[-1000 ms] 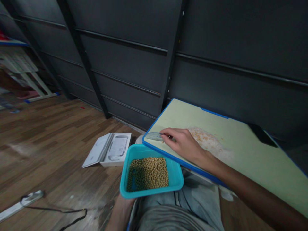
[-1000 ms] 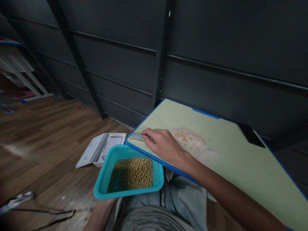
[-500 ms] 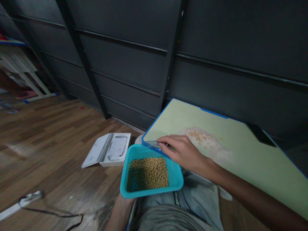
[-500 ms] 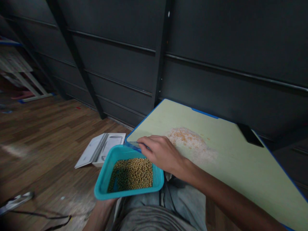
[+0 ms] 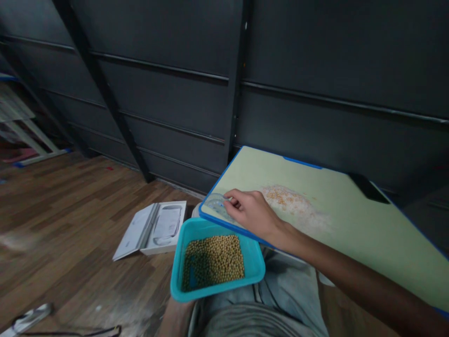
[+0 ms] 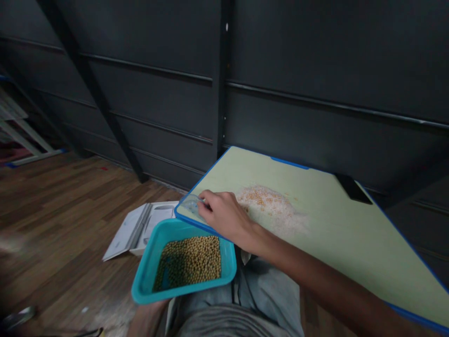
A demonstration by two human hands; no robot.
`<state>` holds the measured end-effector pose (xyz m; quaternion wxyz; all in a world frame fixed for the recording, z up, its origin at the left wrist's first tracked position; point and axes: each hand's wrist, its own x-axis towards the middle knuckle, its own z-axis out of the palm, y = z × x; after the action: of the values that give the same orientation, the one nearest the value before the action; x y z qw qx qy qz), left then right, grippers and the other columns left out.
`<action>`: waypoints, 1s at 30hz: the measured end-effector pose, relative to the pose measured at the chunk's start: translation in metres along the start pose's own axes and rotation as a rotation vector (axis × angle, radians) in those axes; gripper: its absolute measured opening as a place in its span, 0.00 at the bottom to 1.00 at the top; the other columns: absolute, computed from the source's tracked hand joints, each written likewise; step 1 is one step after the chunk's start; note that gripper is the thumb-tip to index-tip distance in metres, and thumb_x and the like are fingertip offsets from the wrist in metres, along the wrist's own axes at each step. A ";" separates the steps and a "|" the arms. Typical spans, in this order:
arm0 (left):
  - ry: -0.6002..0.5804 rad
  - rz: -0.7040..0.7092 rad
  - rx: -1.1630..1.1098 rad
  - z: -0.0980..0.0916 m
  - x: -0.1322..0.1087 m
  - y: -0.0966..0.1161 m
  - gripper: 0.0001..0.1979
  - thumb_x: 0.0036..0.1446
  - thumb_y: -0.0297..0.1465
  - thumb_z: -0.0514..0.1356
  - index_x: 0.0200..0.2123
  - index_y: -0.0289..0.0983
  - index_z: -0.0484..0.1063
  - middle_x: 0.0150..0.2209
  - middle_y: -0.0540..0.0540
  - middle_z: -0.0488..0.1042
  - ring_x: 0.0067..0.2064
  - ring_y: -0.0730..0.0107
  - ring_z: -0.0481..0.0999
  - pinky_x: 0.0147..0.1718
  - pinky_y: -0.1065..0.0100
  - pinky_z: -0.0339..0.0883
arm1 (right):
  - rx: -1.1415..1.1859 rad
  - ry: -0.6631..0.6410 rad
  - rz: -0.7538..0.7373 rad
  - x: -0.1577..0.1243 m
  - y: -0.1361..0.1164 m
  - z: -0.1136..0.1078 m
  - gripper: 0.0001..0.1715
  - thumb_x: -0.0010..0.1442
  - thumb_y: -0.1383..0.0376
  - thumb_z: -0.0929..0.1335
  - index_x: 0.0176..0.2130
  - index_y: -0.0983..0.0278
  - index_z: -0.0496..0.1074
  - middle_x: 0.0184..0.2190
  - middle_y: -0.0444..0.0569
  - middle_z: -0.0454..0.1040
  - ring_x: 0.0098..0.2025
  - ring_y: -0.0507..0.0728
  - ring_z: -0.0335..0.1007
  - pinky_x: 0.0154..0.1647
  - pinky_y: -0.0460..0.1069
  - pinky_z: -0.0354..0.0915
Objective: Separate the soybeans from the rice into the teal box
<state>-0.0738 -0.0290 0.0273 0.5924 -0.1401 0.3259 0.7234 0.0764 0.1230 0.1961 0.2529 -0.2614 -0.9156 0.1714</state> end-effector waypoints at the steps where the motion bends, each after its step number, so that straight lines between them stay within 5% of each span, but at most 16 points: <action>1: 0.153 0.035 0.020 0.008 -0.003 0.000 0.30 0.66 0.27 0.42 0.21 0.40 0.79 0.20 0.43 0.80 0.45 0.55 0.83 0.52 0.53 0.73 | -0.028 0.006 0.011 0.002 0.002 -0.001 0.11 0.66 0.63 0.66 0.45 0.62 0.77 0.34 0.49 0.83 0.34 0.56 0.79 0.37 0.49 0.68; 4: 0.227 0.076 -0.012 0.026 -0.013 0.003 0.26 0.63 0.23 0.47 0.21 0.40 0.79 0.21 0.48 0.80 0.42 0.60 0.83 0.54 0.58 0.71 | -0.094 0.025 0.041 0.004 0.009 -0.008 0.08 0.64 0.65 0.67 0.42 0.63 0.76 0.30 0.48 0.81 0.30 0.55 0.77 0.34 0.49 0.65; 9: 0.149 0.004 0.024 0.029 -0.019 0.007 0.25 0.64 0.26 0.49 0.21 0.43 0.79 0.21 0.51 0.81 0.39 0.62 0.84 0.53 0.60 0.73 | -0.135 0.053 0.108 -0.001 0.034 -0.029 0.06 0.61 0.68 0.68 0.38 0.63 0.75 0.26 0.47 0.80 0.27 0.54 0.75 0.31 0.48 0.63; 14: 0.286 0.049 0.036 0.037 -0.017 0.003 0.26 0.63 0.24 0.47 0.19 0.41 0.78 0.20 0.47 0.80 0.44 0.58 0.83 0.56 0.57 0.70 | -0.002 0.130 0.154 -0.012 0.059 -0.047 0.07 0.61 0.66 0.67 0.39 0.63 0.76 0.26 0.45 0.78 0.27 0.53 0.73 0.30 0.46 0.64; 21: 0.087 -0.029 0.081 0.030 -0.012 -0.009 0.28 0.64 0.27 0.45 0.19 0.39 0.80 0.22 0.40 0.81 0.51 0.54 0.80 0.57 0.54 0.67 | 0.121 0.215 0.185 -0.027 0.071 -0.054 0.10 0.61 0.65 0.68 0.41 0.65 0.77 0.27 0.46 0.78 0.26 0.52 0.72 0.29 0.46 0.65; 26: -0.027 -0.017 0.129 0.016 -0.003 -0.006 0.27 0.65 0.30 0.45 0.23 0.43 0.82 0.23 0.47 0.82 0.44 0.58 0.83 0.55 0.55 0.69 | 0.057 0.191 0.167 -0.034 0.071 -0.051 0.12 0.62 0.65 0.68 0.43 0.64 0.79 0.30 0.47 0.81 0.29 0.52 0.75 0.30 0.46 0.66; 30: 0.126 -0.013 0.076 0.026 -0.009 -0.005 0.33 0.66 0.29 0.41 0.18 0.44 0.79 0.21 0.49 0.80 0.24 0.64 0.81 0.47 0.60 0.75 | 0.042 0.180 0.148 -0.036 0.071 -0.049 0.13 0.63 0.65 0.68 0.45 0.63 0.80 0.34 0.48 0.83 0.30 0.53 0.76 0.32 0.47 0.67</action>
<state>-0.0624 -0.0186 0.0505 0.5801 -0.1647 0.3888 0.6965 0.1576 0.1686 0.1915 0.3261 -0.3375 -0.8635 0.1846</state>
